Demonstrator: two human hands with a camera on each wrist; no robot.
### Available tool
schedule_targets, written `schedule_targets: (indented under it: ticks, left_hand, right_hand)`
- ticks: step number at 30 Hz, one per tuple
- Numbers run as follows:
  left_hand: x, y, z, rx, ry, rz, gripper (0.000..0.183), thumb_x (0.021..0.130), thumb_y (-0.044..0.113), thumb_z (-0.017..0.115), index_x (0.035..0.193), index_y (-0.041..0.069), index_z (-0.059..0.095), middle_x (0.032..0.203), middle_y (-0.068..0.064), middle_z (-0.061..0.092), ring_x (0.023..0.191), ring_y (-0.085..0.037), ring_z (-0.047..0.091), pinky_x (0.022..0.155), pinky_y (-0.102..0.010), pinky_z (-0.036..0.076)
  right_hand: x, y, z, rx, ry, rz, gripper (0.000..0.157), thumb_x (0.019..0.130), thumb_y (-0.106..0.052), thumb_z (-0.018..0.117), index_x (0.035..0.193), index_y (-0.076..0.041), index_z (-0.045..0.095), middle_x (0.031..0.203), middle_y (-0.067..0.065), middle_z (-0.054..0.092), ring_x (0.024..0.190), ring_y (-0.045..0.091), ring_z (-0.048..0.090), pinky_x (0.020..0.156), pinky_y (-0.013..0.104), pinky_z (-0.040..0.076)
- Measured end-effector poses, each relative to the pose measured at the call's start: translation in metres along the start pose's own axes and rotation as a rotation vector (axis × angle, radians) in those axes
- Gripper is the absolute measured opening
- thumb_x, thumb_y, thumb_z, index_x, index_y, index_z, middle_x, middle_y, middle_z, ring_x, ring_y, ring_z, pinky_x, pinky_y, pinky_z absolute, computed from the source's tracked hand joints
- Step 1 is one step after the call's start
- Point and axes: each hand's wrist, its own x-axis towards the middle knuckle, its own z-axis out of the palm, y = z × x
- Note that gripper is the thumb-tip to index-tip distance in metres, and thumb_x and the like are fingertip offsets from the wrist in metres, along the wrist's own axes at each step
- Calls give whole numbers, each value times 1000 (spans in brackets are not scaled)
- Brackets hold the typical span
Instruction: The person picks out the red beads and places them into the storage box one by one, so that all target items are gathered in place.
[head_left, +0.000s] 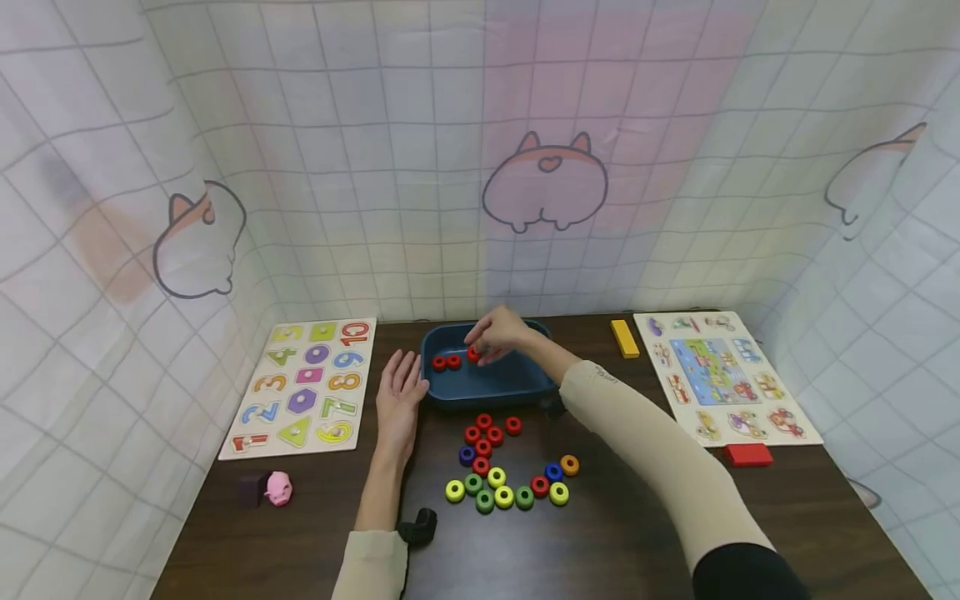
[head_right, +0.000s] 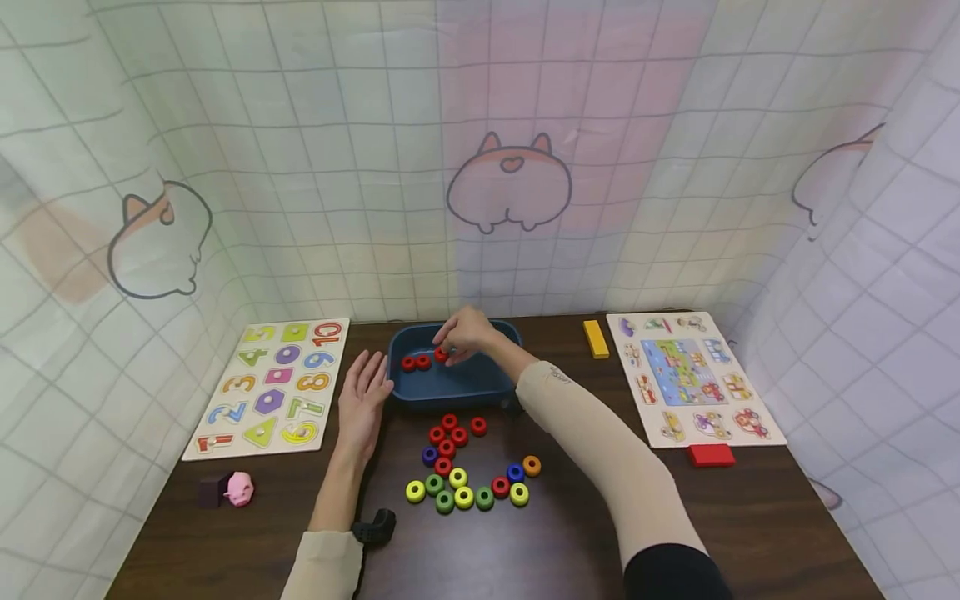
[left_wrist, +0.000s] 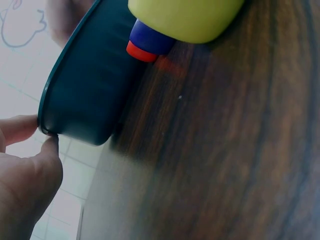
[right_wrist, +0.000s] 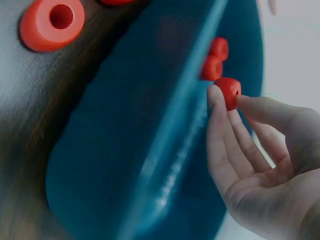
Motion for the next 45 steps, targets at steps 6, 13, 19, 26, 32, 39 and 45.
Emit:
schedule_targets:
  ticks: [6, 13, 19, 26, 32, 39, 45]
  left_hand:
    - [-3, -4, 6, -23, 9, -3, 70, 94, -14, 50, 153, 10, 22, 156, -15, 28, 146, -31, 24, 109, -35, 37]
    - [-1, -7, 9, -22, -23, 15, 70, 94, -15, 49, 154, 7, 19, 157, -18, 24, 147, -34, 22, 112, -42, 31]
    - [1, -6, 8, -20, 1, 15, 69, 93, -15, 51, 152, 8, 23, 156, -15, 28, 146, -32, 25, 113, -45, 28]
    - [1, -4, 4, -18, 16, 13, 69, 93, -16, 51, 152, 7, 23, 156, -15, 28, 146, -31, 26, 109, -36, 37]
    - [2, -4, -2, -26, 10, 14, 70, 93, -15, 52, 152, 9, 24, 156, -14, 29, 146, -30, 26, 108, -33, 38]
    - [2, -4, -3, -12, -8, 29, 70, 93, -15, 52, 153, 8, 21, 156, -15, 27, 147, -34, 22, 109, -34, 36]
    - [1, -4, -2, -13, -6, 18, 70, 94, -14, 51, 153, 8, 21, 157, -15, 26, 147, -33, 22, 109, -32, 38]
  right_hand:
    - [15, 20, 11, -4, 56, 58, 25, 85, 4, 69, 110, 3, 72, 106, 17, 71, 88, 40, 70, 80, 49, 58]
    - [8, 24, 5, 61, 39, 72, 28, 85, 6, 68, 114, 4, 70, 110, 23, 68, 95, 42, 68, 83, 49, 57]
    - [-8, 14, -10, 82, -8, 31, 32, 88, 3, 67, 119, 4, 67, 112, 23, 68, 95, 41, 69, 84, 51, 56]
    - [-50, -4, -24, 68, -104, -73, 26, 89, -4, 69, 115, -4, 71, 109, 20, 70, 92, 39, 70, 81, 52, 56]
    - [-89, 0, -17, 55, -227, -99, 27, 89, -3, 70, 115, -2, 70, 104, 10, 73, 91, 38, 71, 83, 56, 54]
    - [-118, 21, 10, 10, -307, -90, 27, 87, -1, 70, 114, 0, 71, 110, 20, 70, 88, 40, 70, 79, 54, 57]
    - [-122, 44, 33, -84, -245, -113, 27, 87, -1, 71, 114, -4, 72, 113, 17, 70, 85, 37, 71, 75, 50, 58]
